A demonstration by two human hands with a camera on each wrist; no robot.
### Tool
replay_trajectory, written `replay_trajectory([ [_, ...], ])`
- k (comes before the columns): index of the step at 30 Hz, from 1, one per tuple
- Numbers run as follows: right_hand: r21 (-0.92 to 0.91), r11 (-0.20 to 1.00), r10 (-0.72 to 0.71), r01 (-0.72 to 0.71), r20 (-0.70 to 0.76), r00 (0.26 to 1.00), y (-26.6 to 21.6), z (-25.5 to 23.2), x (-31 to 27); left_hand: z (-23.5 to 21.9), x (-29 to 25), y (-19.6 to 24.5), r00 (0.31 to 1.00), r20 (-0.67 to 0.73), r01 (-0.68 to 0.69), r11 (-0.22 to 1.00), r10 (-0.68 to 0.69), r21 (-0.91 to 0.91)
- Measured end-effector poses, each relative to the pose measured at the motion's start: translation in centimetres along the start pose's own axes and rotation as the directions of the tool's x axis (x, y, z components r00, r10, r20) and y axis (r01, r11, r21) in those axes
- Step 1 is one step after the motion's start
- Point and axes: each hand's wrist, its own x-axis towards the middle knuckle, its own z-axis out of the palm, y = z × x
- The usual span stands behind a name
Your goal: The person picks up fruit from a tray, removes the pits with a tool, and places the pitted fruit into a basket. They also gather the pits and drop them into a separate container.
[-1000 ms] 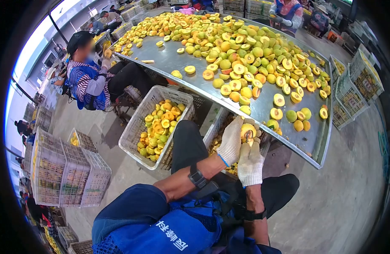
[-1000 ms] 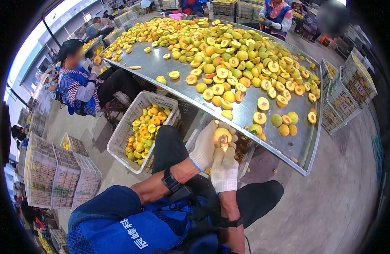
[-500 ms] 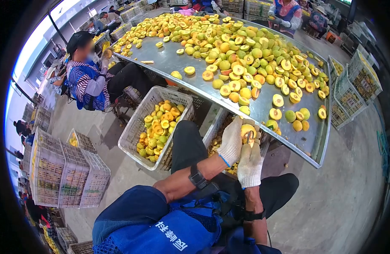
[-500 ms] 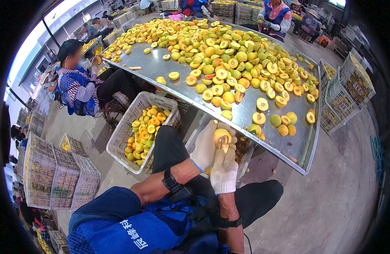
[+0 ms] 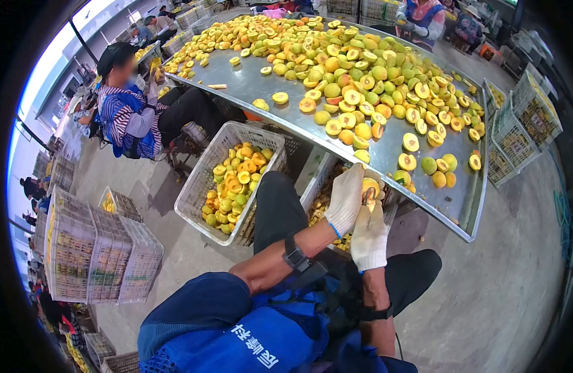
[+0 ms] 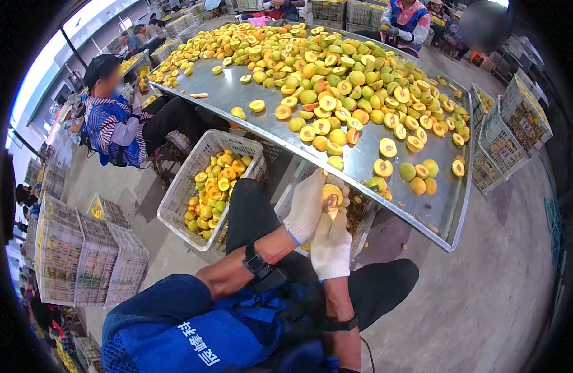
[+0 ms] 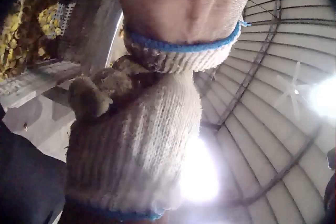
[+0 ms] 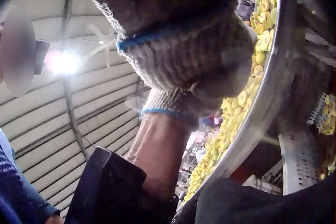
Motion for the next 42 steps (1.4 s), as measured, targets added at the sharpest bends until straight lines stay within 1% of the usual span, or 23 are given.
replay_trajectory([
  [1,-0.008,0.998,-0.055,0.056,0.025,0.998,-0.1,-0.1,0.1,0.1,0.0,0.1,1.0,-0.002,0.003,1.0,-0.003,0.002],
  [2,0.117,0.955,0.262,-0.273,0.1,0.96,-0.3,-0.4,0.3,0.3,0.0,0.2,1.0,0.0,0.021,1.0,-0.021,-0.008],
  [5,0.046,0.951,0.303,-0.307,0.079,0.95,-1.0,-0.4,0.3,0.0,-0.1,0.2,1.0,0.015,0.027,1.0,-0.027,-0.007],
  [6,0.053,0.941,0.329,-0.334,0.09,0.94,-0.7,-0.2,0.3,-0.3,-0.2,0.3,0.997,0.039,0.063,0.997,-0.062,-0.041],
  [7,0.051,0.94,0.332,-0.337,0.088,0.939,-0.1,0.1,0.0,-0.4,-0.2,0.2,0.993,0.066,0.1,0.992,-0.095,-0.075],
  [9,0.026,0.988,0.154,-0.154,0.0,0.988,0.3,0.6,-0.1,-1.0,0.2,-0.9,0.99,0.078,0.131,0.981,-0.12,-0.143],
  [11,0.055,0.987,0.148,-0.149,0.01,0.989,-0.2,0.5,-0.3,-1.4,0.1,-1.0,0.986,0.098,0.16,0.947,-0.137,-0.277],
  [13,0.053,0.97,0.236,-0.239,0.046,0.971,-0.7,0.4,-0.3,-1.4,-0.1,-0.7,0.982,0.095,0.182,0.935,-0.161,-0.304],
  [15,0.094,0.969,0.227,-0.228,0.019,0.974,-0.9,0.8,-0.2,-1.5,0.0,-0.7,0.982,0.135,0.174,0.928,-0.136,-0.329],
  [17,0.133,0.967,0.221,-0.217,-0.01,0.975,-1.1,0.8,-0.1,-1.6,0.0,-0.9,0.984,0.132,0.158,0.934,-0.121,-0.321],
  [22,0.058,0.955,0.289,-0.292,0.062,0.955,-2.0,0.2,-0.2,-1.3,-0.7,-0.4,0.987,0.102,0.148,0.952,-0.125,-0.267],
  [24,0.058,0.954,0.289,-0.293,0.059,0.955,-2.3,0.0,-0.2,-1.2,-0.9,-0.2,0.988,0.135,0.094,0.981,-0.071,-0.17],
  [26,0.058,0.954,0.291,-0.294,0.06,0.955,-2.2,0.1,-0.5,-1.4,-0.8,-0.5,0.989,0.136,0.089,0.979,-0.064,-0.183],
  [28,0.064,0.98,0.181,-0.186,0.079,0.98,-1.4,0.1,-0.5,-1.2,-0.7,-0.3,0.988,0.142,0.081,0.978,-0.054,-0.194],
  [29,0.066,0.979,0.185,-0.191,0.079,0.979,-1.1,0.1,-0.6,-1.3,-0.8,-0.3,0.987,0.16,0.057,0.983,-0.028,-0.177],
  [31,-0.099,0.99,0.106,-0.099,0.062,0.992,-1.0,0.3,-0.6,-1.4,-0.9,-0.2,0.985,0.175,0.032,0.987,-0.004,-0.158],
  [32,-0.097,0.99,0.108,-0.101,0.065,0.992,-1.1,0.4,-0.5,-1.5,-0.8,-0.2,0.986,0.163,0.053,0.986,-0.027,-0.158],
  [34,-0.017,0.965,0.263,-0.262,0.063,0.963,-1.4,0.4,-0.4,-1.3,-0.7,-0.1,0.987,0.15,0.074,0.985,-0.051,-0.155],
  [36,-0.041,0.972,0.234,-0.232,0.093,0.968,-0.9,0.4,-0.6,-1.1,-0.8,0.1,0.993,0.096,0.076,0.991,-0.065,-0.112],
  [38,-0.065,0.978,0.204,-0.197,0.124,0.971,-0.4,0.4,-0.8,-1.1,-0.8,0.2,0.993,0.088,0.091,0.987,-0.08,-0.133],
  [40,-0.018,0.985,0.171,-0.17,0.116,0.978,0.4,0.8,-0.8,-1.2,-0.6,0.2,0.992,0.087,0.105,0.983,-0.093,-0.151],
  [41,-0.017,0.985,0.17,-0.169,0.117,0.978,0.9,1.1,-0.8,-1.6,-0.3,0.0,0.991,0.12,0.079,0.987,-0.063,-0.138],
  [42,0.089,0.988,0.118,-0.127,0.102,0.988,1.3,1.5,-0.9,-1.9,-0.4,0.2,0.988,0.148,0.051,0.991,-0.032,-0.125],
])
